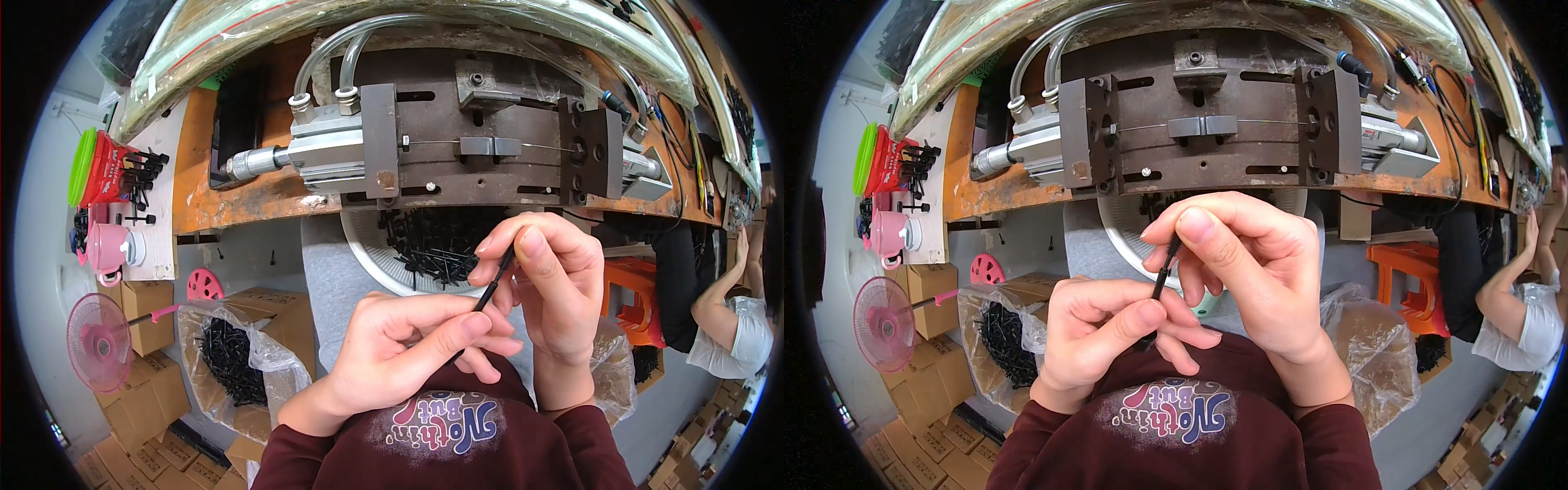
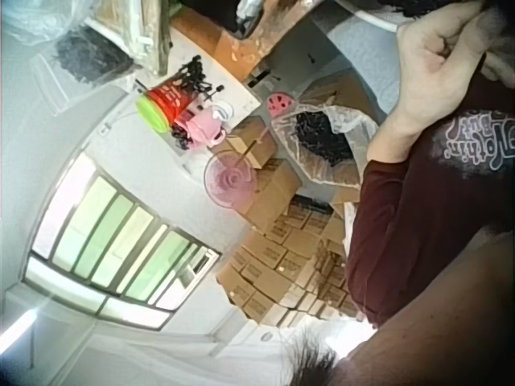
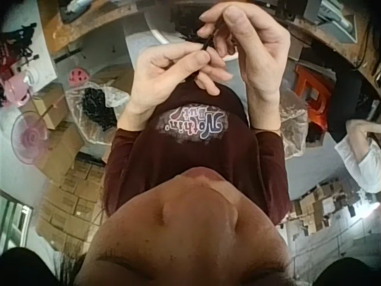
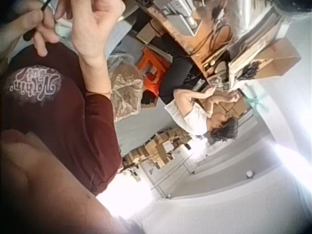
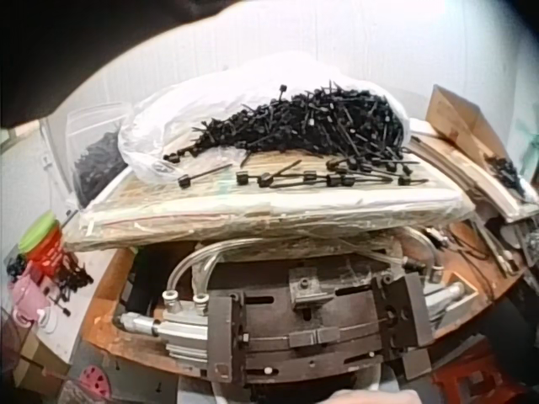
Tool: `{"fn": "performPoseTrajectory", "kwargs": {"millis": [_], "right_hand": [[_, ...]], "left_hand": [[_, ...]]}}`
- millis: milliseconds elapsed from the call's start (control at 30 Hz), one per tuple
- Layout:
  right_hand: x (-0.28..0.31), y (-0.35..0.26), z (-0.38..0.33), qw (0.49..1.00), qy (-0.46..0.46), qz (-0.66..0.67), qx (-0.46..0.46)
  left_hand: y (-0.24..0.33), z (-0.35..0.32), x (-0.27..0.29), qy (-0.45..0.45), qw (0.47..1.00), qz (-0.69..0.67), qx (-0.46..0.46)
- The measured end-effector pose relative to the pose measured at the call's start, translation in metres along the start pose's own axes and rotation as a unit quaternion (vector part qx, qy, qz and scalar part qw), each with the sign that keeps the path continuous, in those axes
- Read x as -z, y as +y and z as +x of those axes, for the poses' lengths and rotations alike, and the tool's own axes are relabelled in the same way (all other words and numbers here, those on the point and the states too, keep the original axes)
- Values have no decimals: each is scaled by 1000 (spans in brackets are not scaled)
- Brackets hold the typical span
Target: Assembling small black plastic components using a pneumatic assembly jig on a workshop table.
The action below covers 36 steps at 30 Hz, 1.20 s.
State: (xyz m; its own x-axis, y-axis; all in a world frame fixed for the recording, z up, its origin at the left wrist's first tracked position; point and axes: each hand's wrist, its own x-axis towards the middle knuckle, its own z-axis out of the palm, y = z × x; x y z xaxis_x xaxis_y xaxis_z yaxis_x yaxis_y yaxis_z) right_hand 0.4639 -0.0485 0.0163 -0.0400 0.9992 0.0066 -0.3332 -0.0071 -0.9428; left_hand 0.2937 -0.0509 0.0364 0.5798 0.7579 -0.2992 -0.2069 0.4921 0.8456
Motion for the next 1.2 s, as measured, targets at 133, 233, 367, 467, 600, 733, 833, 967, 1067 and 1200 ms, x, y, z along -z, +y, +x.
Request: {"fn": "performPoseTrajectory", "kwargs": {"millis": [133,233,367,467,600,733,833,967,1067,1200], "right_hand": [[-2,-1,-1,1000,-22,0,6],[1,1,-1,999,-40,0,11],[0,1,-2,999,-44,-2,9],[-1,1,-2,999,-38,3,-2],[-3,1,-3,1000,-18,11,-14],[-4,2,-4,1000,22,2,-17],[-1,4,-1,999,42,-3,-7],[-2,1,-1,999,38,4,-25],[-3,0,0,997,23,43,-60],[-3,-1,0,997,8,46,-63]], "left_hand": [[-1,1,0,-4,1000,-16,-6],[-2,1,3,-18,999,-31,-3],[-7,1,10,-51,997,-64,-2],[-9,1,11,-54,996,-73,-4],[-9,1,11,-57,995,-87,12],[-7,4,11,-49,994,-93,28],[-5,2,5,-8,999,-31,18],[-3,1,4,-9,999,-33,30],[-3,0,5,-10,998,-46,34],[-2,-2,6,-8,998,-49,31]]}}
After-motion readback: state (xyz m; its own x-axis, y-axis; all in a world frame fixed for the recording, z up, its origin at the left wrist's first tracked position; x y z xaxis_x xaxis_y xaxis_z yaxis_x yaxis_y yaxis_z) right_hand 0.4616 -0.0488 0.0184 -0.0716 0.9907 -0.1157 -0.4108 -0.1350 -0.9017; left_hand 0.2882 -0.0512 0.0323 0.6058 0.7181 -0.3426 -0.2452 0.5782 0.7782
